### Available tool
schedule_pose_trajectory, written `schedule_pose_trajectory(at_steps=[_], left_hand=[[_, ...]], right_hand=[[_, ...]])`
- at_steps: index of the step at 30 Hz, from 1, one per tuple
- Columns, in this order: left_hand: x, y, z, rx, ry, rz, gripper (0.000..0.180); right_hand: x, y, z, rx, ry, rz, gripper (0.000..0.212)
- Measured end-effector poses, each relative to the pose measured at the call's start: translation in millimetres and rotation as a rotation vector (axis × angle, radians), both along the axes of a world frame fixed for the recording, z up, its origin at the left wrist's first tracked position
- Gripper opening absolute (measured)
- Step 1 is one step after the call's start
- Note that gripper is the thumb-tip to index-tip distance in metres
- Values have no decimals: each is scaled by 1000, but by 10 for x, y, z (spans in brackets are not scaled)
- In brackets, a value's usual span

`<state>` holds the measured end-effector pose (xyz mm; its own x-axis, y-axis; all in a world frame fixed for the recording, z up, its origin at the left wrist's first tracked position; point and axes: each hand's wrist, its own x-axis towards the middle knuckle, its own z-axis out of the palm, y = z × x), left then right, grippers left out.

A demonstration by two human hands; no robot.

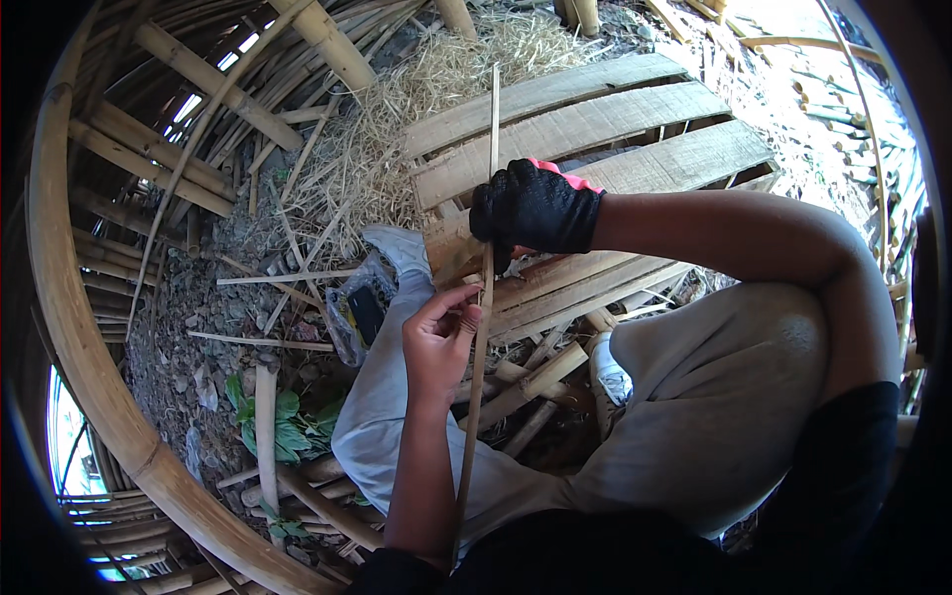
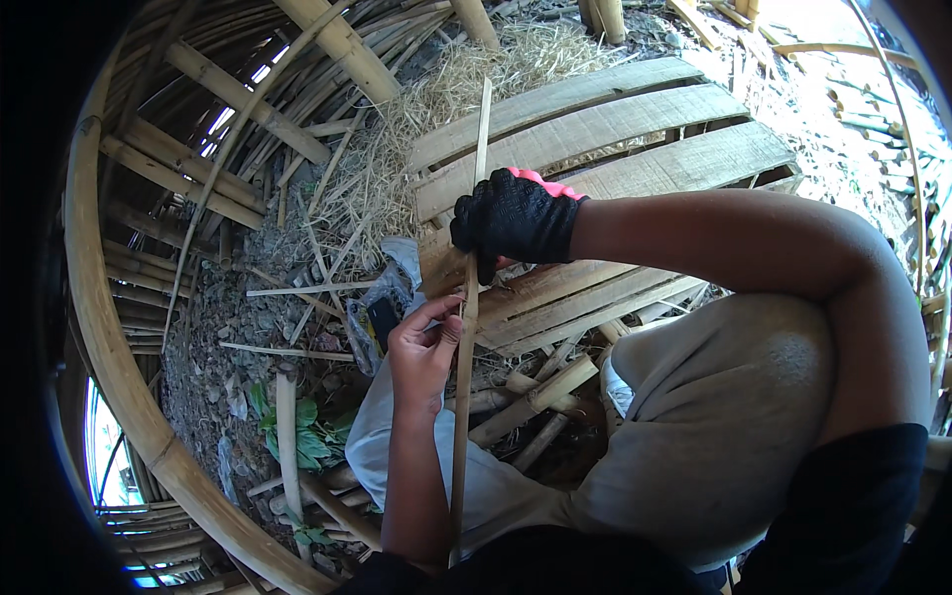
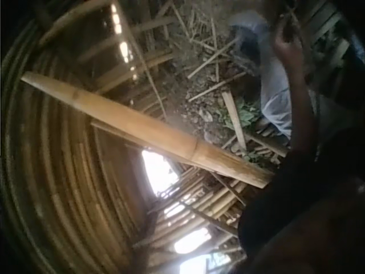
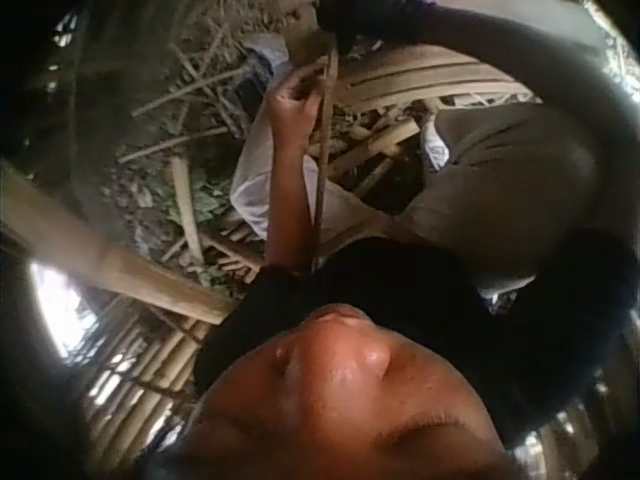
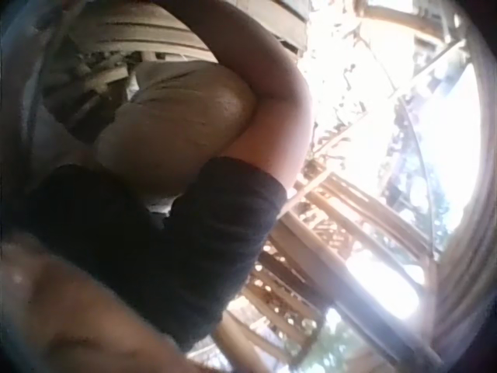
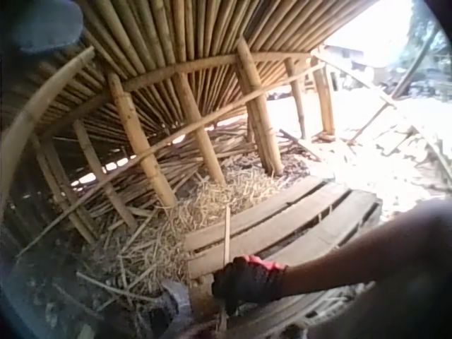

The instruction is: The person sits on the ground and uses a knife to shave and smooth a long bamboo stick. They repeatedly scrape the surface of the stick, rotating it to work on different sides.

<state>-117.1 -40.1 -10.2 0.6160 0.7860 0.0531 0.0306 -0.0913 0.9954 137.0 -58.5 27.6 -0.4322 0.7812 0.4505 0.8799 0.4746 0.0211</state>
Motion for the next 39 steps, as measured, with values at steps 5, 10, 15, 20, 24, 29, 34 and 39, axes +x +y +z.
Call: schedule_pose_trajectory(at_steps=[5,10,15,20,24,29,34,39], left_hand=[[17,16,34,75,53,-24,21],[54,24,28,95,83,-19,19],[85,33,8,80,134,2,18],[105,15,6,93,142,35,17],[115,0,11,83,151,56,16],[128,3,13,27,101,75,13],[76,-23,-79,93,-62,109,25],[75,-73,75,23,-29,121,17]], right_hand=[[7,4,11,-27,-3,4,33],[-19,-6,41,-66,-1,-13,35],[-7,1,41,-73,-11,-10,34],[-18,-6,34,-69,14,-17,33],[-9,8,31,-92,20,-14,34],[-14,3,-4,-75,62,-22,33],[-9,9,-1,-74,21,-29,34],[-5,12,26,-84,7,-14,36]])
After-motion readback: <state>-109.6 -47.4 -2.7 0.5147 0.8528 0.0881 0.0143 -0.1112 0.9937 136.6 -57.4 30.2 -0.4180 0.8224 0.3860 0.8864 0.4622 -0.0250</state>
